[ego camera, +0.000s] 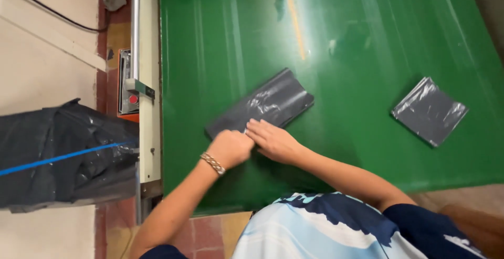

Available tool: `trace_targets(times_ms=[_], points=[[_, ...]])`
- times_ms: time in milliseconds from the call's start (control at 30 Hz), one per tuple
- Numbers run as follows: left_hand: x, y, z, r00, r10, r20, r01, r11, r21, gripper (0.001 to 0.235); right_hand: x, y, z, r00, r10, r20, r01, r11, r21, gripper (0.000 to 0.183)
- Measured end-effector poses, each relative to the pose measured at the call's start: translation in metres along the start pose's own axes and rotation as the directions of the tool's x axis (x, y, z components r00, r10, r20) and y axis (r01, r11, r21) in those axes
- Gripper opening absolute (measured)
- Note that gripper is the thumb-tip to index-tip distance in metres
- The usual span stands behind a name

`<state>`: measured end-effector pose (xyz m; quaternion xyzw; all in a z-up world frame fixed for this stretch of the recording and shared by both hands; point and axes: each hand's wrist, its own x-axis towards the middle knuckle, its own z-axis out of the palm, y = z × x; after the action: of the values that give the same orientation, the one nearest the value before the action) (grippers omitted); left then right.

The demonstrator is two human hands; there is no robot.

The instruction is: Folding and stacking plastic bags as they come off a conveyor belt in a factory setting.

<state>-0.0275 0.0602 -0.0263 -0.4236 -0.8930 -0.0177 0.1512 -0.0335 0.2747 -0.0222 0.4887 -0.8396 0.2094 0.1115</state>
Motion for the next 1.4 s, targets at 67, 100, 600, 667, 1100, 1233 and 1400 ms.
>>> trace_targets(times_ms=[67,100,600,667,1100,1233,1400], points=[[0.021,0.015,-0.025,0.959,0.008,0.284,0.067,0.964,-0.256,0.007,-0.021,-0.012,0.006,0.997,-0.009,-0.077,0.015,0.997,0.077,0.055],[0.031,0.023,-0.037,0.843,0.072,0.533,0.212,0.865,-0.454,0.019,-0.032,-0.019,0.009,0.989,-0.028,-0.147,0.049,0.988,0.145,0.035],[0.098,-0.060,0.035,0.569,-0.505,0.649,0.806,0.501,-0.316,0.056,-0.058,0.048,0.008,0.234,0.725,0.648,-0.157,-0.629,0.761,0.030],[0.107,-0.047,0.037,0.510,-0.605,0.611,0.839,0.505,-0.201,0.055,-0.060,0.056,0.020,0.237,0.710,0.663,-0.144,-0.650,0.746,0.032],[0.119,0.058,-0.018,0.895,-0.116,-0.431,0.113,0.993,-0.032,0.014,-0.123,0.035,0.001,0.233,0.967,-0.106,-0.316,0.178,0.932,0.045],[0.171,0.104,-0.010,0.843,-0.183,-0.506,0.087,0.974,-0.209,0.014,-0.158,0.008,-0.111,0.150,0.954,-0.261,-0.329,0.297,0.896,0.050],[0.283,0.180,0.016,0.801,-0.597,0.044,0.545,0.697,-0.467,0.038,-0.247,0.043,-0.185,0.003,0.884,-0.468,-0.600,0.376,0.706,0.070]])
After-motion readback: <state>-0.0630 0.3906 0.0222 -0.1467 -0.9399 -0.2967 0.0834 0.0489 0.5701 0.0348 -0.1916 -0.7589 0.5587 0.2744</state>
